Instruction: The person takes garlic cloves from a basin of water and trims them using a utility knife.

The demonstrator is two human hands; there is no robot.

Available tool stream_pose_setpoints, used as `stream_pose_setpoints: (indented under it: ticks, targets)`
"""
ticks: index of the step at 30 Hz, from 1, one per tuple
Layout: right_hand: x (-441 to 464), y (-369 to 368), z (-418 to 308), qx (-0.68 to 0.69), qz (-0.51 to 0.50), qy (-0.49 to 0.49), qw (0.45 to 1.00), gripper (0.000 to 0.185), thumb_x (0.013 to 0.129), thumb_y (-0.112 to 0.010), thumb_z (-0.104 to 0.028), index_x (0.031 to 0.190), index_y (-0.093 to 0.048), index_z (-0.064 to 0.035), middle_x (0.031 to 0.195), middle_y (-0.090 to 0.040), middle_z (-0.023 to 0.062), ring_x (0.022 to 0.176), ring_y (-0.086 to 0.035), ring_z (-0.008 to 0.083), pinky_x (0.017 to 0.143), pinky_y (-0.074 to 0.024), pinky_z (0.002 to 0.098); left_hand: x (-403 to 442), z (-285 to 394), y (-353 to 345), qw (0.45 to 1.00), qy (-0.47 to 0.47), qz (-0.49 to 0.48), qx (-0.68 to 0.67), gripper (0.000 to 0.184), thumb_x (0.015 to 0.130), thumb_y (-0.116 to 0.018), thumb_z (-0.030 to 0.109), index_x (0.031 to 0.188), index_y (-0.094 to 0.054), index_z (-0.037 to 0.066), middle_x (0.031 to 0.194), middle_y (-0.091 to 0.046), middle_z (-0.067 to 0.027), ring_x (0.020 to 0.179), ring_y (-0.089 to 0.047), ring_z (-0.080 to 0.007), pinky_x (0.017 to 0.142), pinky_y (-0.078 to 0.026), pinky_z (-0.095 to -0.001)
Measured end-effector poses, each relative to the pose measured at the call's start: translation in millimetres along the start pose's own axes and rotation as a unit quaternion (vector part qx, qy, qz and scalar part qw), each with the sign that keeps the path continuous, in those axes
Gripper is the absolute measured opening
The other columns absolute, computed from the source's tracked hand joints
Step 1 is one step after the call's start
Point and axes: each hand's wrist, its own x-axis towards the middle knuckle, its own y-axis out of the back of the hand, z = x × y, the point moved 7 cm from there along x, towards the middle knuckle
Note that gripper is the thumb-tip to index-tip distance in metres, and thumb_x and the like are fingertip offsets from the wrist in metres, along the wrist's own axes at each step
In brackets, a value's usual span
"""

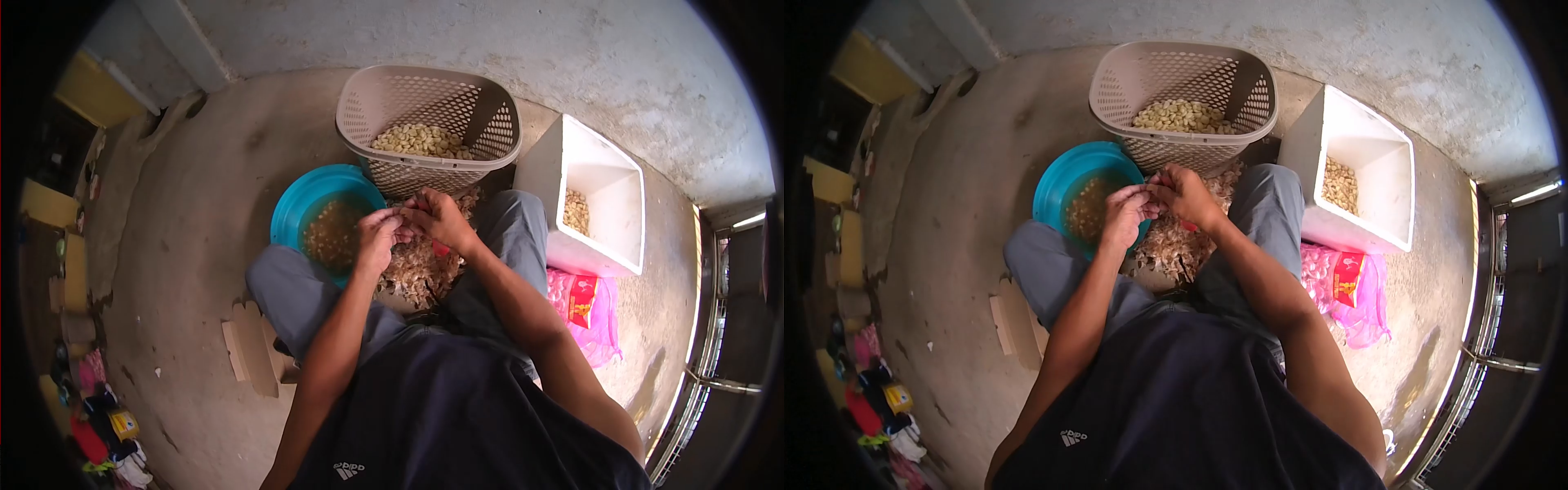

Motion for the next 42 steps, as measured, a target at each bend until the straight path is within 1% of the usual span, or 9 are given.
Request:
stream_pose_setpoints:
  ticks: [11,14,21,24,25,28,31,37,42]
  targets:
    - [-2.7,5.0,20.6,0.167,-0.009,-0.116,0.979,0.008,0.094,-0.063,-0.006,0.095,-0.059,0.0016,0.071,-0.061,0.0045,0.054,-0.056,0.0095,0.044,-0.0455,0.0269,-11.2,11.8,-12.4,0.947,-0.095,0.011,0.306,0.016,0.095,-0.056,0.007,0.095,-0.068,-0.004,0.071,-0.065,-0.0060,0.057,-0.058,-0.0100,0.052,-0.047,-0.0259]
    - [-4.2,1.6,38.3,0.268,-0.036,-0.171,0.947,0.008,0.092,-0.063,-0.005,0.097,-0.061,0.0016,0.069,-0.060,0.0056,0.049,-0.052,0.0096,0.038,-0.0432,0.0283,-13.9,18.9,-16.6,0.893,-0.214,-0.001,0.397,0.017,0.094,-0.057,0.008,0.090,-0.067,-0.005,0.070,-0.064,-0.0053,0.054,-0.056,-0.0099,0.050,-0.045,-0.0264]
    - [-12.9,-18.7,51.2,0.495,-0.109,-0.309,0.805,0.009,0.094,-0.065,-0.008,0.096,-0.063,0.0001,0.068,-0.060,0.0050,0.044,-0.048,0.0087,0.034,-0.0406,0.0277,-17.0,6.9,-16.3,0.992,-0.054,-0.019,0.116,0.010,0.092,-0.061,0.006,0.089,-0.066,-0.002,0.069,-0.057,-0.0024,0.050,-0.047,-0.0064,0.043,-0.041,-0.0252]
    - [-12.2,-12.7,41.6,0.306,0.003,-0.240,0.921,0.013,0.098,-0.065,-0.013,0.094,-0.063,-0.0005,0.070,-0.061,0.0051,0.046,-0.048,0.0083,0.040,-0.0417,0.0269,-9.7,3.6,-8.7,0.997,-0.048,0.000,0.061,0.011,0.093,-0.060,0.006,0.087,-0.065,-0.002,0.067,-0.056,-0.0022,0.048,-0.047,-0.0074,0.042,-0.041,-0.0255]
    - [-7.2,-7.7,34.2,0.173,0.027,-0.150,0.973,0.019,0.099,-0.064,-0.017,0.096,-0.062,0.0013,0.071,-0.061,0.0058,0.050,-0.049,0.0096,0.047,-0.0437,0.0289,-8.2,2.7,-8.7,0.995,-0.058,0.011,0.081,0.011,0.093,-0.060,0.006,0.087,-0.065,-0.002,0.066,-0.055,-0.0018,0.047,-0.048,-0.0079,0.041,-0.040,-0.0256]
    - [3.1,-1.1,18.5,0.016,0.069,0.033,0.997,0.023,0.099,-0.064,-0.018,0.095,-0.062,0.0040,0.072,-0.062,0.0069,0.053,-0.052,0.0111,0.052,-0.0457,0.0310,-5.7,3.8,-8.4,0.983,-0.085,0.016,0.163,0.012,0.093,-0.059,0.007,0.086,-0.065,-0.002,0.065,-0.055,-0.0019,0.046,-0.050,-0.0085,0.040,-0.040,-0.0258]
    - [-1.8,-1.8,6.2,-0.129,0.020,0.110,0.985,0.025,0.101,-0.062,-0.021,0.095,-0.065,0.0030,0.075,-0.064,0.0040,0.054,-0.056,0.0093,0.048,-0.0457,0.0289,-3.7,1.8,-7.9,0.974,-0.086,0.006,0.207,0.013,0.092,-0.059,0.007,0.086,-0.064,-0.002,0.066,-0.056,-0.0026,0.046,-0.051,-0.0086,0.040,-0.041,-0.0261]
    - [-5.5,-4.6,38.8,0.152,-0.069,-0.200,0.966,0.029,0.101,-0.065,-0.025,0.092,-0.066,0.0030,0.068,-0.063,0.0065,0.049,-0.057,0.0121,0.042,-0.0460,0.0280,-5.7,-3.5,-10.8,0.997,-0.048,0.003,0.064,0.007,0.090,-0.061,0.004,0.086,-0.064,-0.001,0.068,-0.056,-0.0034,0.049,-0.049,-0.0089,0.043,-0.043,-0.0279]
    - [-8.8,-12.2,38.1,0.344,-0.059,-0.235,0.907,0.025,0.102,-0.062,-0.019,0.101,-0.063,0.0058,0.073,-0.065,0.0101,0.049,-0.058,0.0124,0.038,-0.0463,0.0278,-6.9,-5.1,-7.9,0.996,0.020,0.001,-0.091,0.006,0.088,-0.064,0.008,0.087,-0.065,0.002,0.068,-0.056,-0.0020,0.050,-0.045,-0.0087,0.049,-0.043,-0.0303]
